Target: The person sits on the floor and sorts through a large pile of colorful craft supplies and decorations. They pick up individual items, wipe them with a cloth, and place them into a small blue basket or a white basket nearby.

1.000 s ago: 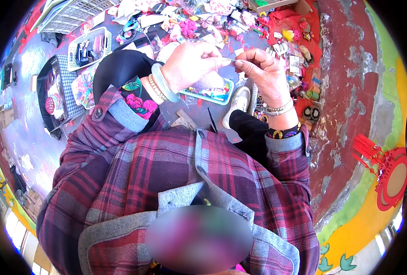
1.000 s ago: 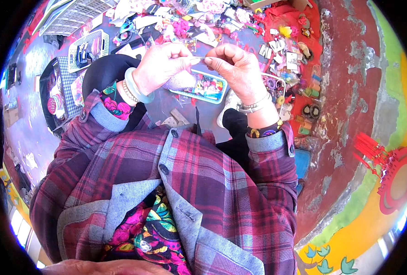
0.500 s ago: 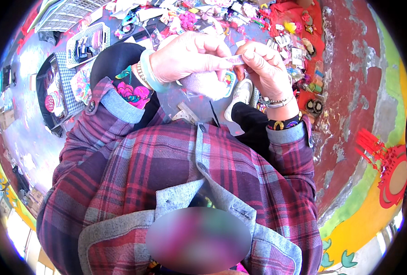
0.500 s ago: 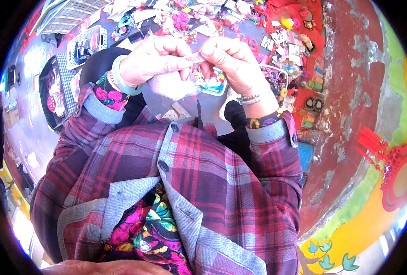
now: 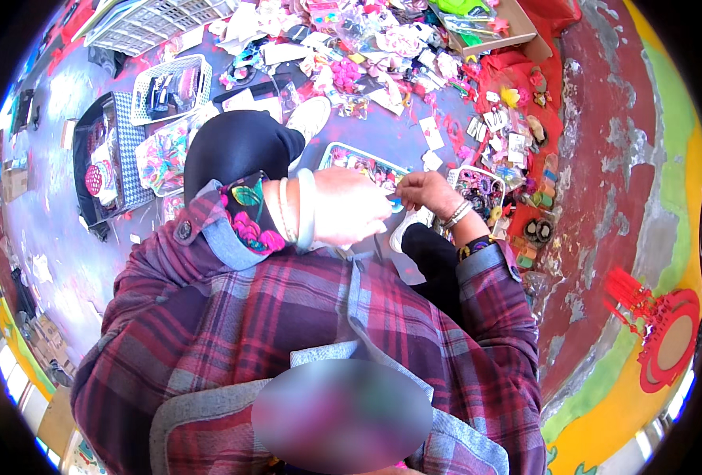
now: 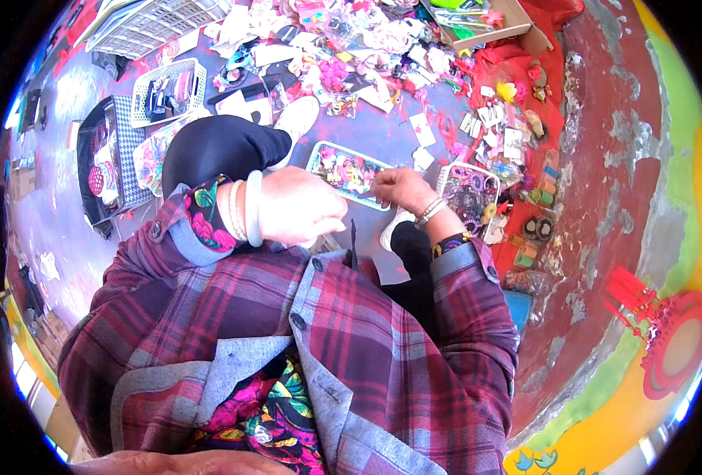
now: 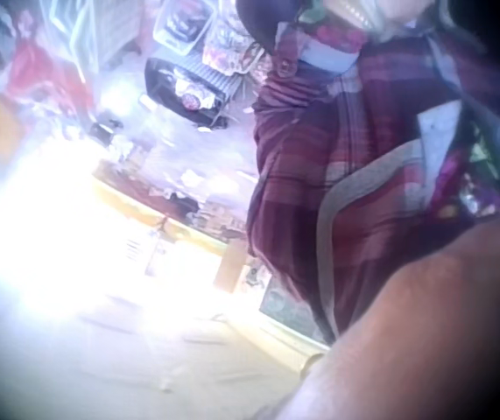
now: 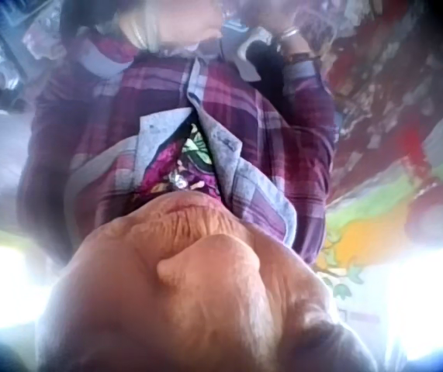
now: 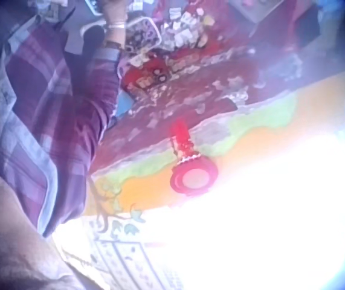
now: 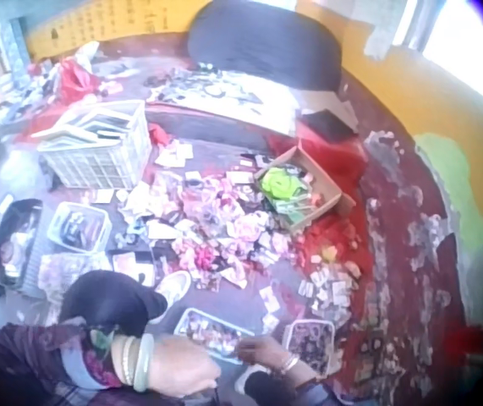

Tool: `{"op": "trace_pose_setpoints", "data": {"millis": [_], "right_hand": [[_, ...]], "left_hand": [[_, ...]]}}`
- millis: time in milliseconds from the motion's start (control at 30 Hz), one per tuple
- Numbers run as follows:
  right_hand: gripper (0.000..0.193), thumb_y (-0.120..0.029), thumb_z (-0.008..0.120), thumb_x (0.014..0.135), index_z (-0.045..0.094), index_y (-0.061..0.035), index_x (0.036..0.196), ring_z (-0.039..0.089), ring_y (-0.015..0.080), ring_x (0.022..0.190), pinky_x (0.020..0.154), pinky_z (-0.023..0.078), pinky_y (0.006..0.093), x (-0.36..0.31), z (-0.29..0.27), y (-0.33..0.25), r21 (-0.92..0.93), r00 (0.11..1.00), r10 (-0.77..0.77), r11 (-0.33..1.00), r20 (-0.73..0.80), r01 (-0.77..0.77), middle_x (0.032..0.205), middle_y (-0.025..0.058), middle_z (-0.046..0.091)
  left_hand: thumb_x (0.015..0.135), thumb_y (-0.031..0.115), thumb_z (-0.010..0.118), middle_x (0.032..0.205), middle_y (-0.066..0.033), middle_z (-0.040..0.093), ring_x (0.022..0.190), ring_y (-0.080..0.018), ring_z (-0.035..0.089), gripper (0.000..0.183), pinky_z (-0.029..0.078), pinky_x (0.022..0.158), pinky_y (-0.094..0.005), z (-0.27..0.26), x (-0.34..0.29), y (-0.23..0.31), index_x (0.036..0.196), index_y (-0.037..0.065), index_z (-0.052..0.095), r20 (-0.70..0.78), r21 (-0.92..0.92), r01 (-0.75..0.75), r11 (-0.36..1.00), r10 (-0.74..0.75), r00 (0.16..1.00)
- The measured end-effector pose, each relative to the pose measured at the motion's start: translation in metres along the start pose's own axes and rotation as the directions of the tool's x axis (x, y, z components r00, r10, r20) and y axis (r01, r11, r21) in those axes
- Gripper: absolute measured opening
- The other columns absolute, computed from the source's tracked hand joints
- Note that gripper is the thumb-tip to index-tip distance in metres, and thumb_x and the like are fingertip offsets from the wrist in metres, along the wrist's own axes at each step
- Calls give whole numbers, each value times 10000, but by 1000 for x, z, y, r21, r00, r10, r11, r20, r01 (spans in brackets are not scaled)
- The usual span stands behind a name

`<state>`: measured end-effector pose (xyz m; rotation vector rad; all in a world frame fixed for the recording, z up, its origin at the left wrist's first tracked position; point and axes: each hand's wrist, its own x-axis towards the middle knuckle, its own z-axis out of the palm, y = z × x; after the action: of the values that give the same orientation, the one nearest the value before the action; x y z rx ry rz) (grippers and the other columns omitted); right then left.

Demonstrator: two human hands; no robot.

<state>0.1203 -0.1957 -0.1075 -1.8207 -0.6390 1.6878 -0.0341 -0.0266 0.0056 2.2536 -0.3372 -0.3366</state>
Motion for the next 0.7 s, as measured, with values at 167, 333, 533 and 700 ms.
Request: {"op": "trace_pose_setpoints", "data": {"millis": [167, 333, 533, 700], "right_hand": [[263, -195, 560, 721, 598, -10, 905, 595, 164, 600, 550, 469, 278, 29, 1, 45, -64, 981, 143, 986, -131, -152, 722, 88, 615], [250, -281, 529, 702, 639, -58, 726, 586, 233, 631, 611, 452, 319, 66, -5, 34, -500, 989, -48, 866, -141, -29, 667, 125, 602], [315, -316, 514, 695, 601, -121, 928, 554, 297, 852, 755, 433, 343, 118, -27, 36, -481, 929, -124, 874, -349, -65, 909, 139, 590], [562, -381, 529, 684, 437, -91, 1157, 489, 313, 992, 848, 379, 345, 176, -64, 18, -473, 929, -101, 877, -355, -86, 1094, 191, 497]], "left_hand": [[757, 263, 515, 606, -86, 538, 590, -275, 555, 197, 435, 510, -371, -2, -4, 12, 673, 85, 531, -67, 84, -33, 996, 38, 997], [739, 234, 562, 577, -70, 525, 520, -230, 538, 191, 414, 458, -325, -20, -12, 24, 660, 62, 538, -212, 29, -108, 994, 112, 971], [718, 27, 583, 690, -104, 568, 589, -202, 570, 92, 441, 534, -263, -49, -17, 19, 808, 8, 576, -548, -460, -251, 852, -50, 835], [793, 19, 485, 689, -102, 562, 615, -131, 540, 67, 432, 596, -241, -77, -29, 5, 829, -29, 516, -214, -962, -271, -21, -557, 802]]}}
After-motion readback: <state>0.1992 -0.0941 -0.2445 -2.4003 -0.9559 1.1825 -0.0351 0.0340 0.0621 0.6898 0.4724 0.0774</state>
